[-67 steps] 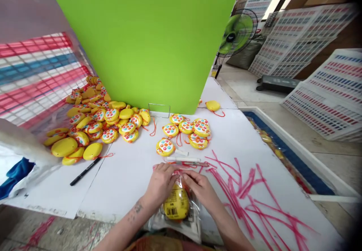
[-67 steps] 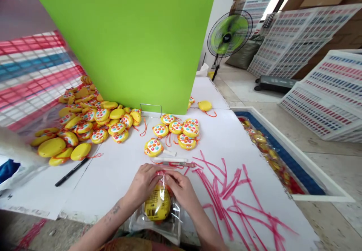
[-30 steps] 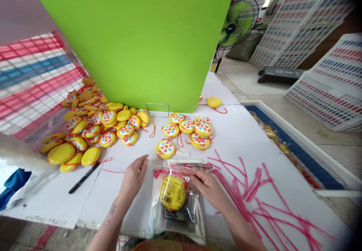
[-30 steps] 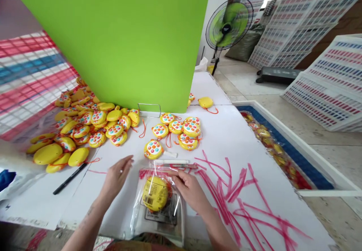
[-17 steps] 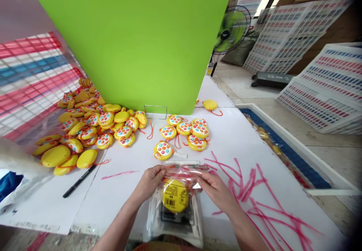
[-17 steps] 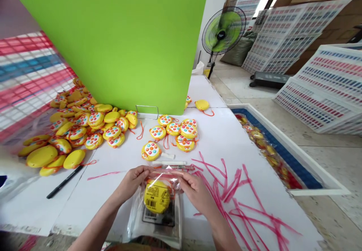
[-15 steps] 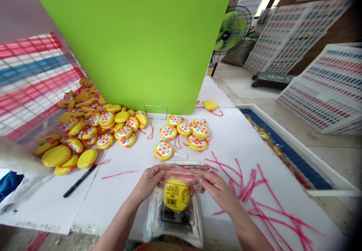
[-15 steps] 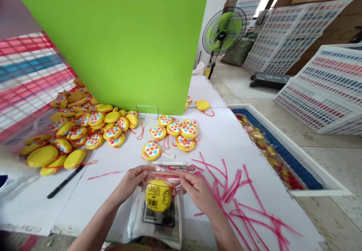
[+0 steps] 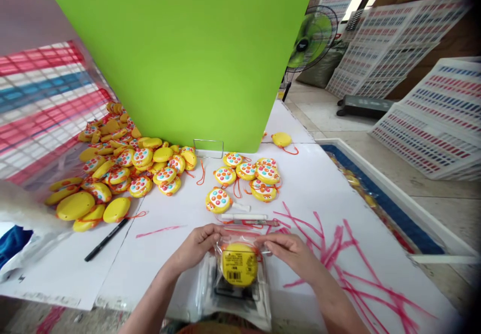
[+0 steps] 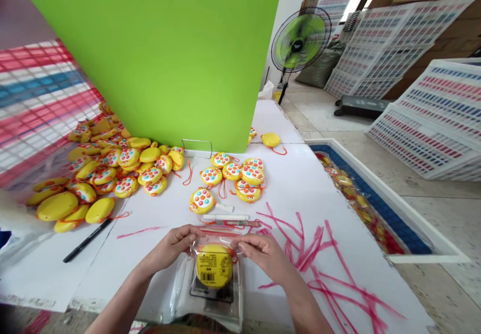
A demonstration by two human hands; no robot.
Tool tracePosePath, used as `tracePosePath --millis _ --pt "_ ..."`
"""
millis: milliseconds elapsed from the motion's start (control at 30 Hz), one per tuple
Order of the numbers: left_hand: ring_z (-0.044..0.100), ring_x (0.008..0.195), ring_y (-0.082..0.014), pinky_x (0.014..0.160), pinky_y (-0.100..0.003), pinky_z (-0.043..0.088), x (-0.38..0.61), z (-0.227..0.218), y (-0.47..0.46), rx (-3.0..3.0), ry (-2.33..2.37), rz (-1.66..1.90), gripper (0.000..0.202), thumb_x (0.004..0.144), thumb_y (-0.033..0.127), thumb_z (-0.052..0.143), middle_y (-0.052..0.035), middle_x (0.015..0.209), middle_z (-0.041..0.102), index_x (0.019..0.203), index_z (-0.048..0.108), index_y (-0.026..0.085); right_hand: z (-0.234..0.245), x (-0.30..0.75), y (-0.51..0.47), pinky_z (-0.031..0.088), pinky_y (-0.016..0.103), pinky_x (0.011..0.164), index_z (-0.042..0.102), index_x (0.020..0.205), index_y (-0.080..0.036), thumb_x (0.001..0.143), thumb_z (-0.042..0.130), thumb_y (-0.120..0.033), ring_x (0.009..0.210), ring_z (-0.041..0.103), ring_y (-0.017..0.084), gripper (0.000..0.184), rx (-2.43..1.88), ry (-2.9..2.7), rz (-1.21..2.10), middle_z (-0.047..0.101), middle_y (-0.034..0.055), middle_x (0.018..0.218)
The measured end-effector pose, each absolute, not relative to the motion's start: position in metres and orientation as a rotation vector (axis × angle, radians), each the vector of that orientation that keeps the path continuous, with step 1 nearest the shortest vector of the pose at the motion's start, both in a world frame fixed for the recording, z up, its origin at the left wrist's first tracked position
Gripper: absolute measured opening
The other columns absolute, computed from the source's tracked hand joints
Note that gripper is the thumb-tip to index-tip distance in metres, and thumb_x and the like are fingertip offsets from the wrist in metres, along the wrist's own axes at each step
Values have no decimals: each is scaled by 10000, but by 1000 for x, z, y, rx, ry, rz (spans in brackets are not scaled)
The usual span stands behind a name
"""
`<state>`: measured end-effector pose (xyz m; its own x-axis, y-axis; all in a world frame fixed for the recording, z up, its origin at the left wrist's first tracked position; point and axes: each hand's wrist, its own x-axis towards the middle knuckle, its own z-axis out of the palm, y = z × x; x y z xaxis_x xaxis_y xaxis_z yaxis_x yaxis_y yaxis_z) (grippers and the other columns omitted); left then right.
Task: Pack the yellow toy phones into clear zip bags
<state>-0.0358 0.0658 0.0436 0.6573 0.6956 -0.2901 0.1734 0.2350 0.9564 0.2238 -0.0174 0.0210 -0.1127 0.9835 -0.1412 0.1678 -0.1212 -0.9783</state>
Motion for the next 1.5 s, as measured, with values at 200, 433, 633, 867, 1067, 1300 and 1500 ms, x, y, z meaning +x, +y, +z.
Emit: tracePosePath --millis 200,433,633,867,1067,1300,1500 --pt "625 785 -169 643 -270 490 -20 35 64 1423 934 471 407 898 428 458 -66 927 664 1229 506 196 44 256 -14 545 380 823 731 1003 -215 799 603 -386 890 684 244 296 -1651 -1264 723 746 65 958" --pt "606 886 -209 773 -319 458 6 23 51 2211 1280 389 153 889 171 470 -61 949 663 931 616 188 86 262 0 448 483 953 488 1314 -187 891 517 -300 1116 574 259 439 -1497 -870 -272 562 124 1289" --pt "574 817 -237 665 -330 444 18 0 32 2669 1377 367 93 869 272 560 -54 893 615 875 590 184 23 247 47 432 441 967 497 1281 -182 889 447 -281 1141 517 268 407 -1766 -1679 70 571 140 1217" --pt "531 770 -226 687 -357 413 17 0 29 2778 1321 433 172 839 360 607 -37 820 577 825 571 193 -11 220 85 426 465 880 549 1124 -184 785 629 -311 1129 468 350 370 -2079 -1813 -39 495 166 1224" --pt "510 794 -224 725 -374 412 15 -4 31 2779 1273 445 116 846 284 606 -34 828 571 800 558 189 -6 221 78 465 401 801 529 1104 -163 761 622 -248 929 544 290 365 -2076 -1795 -95 554 133 1031" --pt "518 758 -200 697 -345 439 10 -9 32 2653 1153 533 80 875 184 543 -31 810 591 797 532 171 -15 261 59 470 418 904 387 1339 -194 732 565 -299 1085 540 276 641 -1776 -1040 432 519 110 1222" --pt "550 853 -222 787 -389 464 8 -4 34 2530 1143 616 436 896 244 520 -75 938 622 1294 378 135 6 236 23 534 340 781 329 1369 -267 761 585 -312 991 605 223 662 -1356 -1020 1028 529 81 1262"
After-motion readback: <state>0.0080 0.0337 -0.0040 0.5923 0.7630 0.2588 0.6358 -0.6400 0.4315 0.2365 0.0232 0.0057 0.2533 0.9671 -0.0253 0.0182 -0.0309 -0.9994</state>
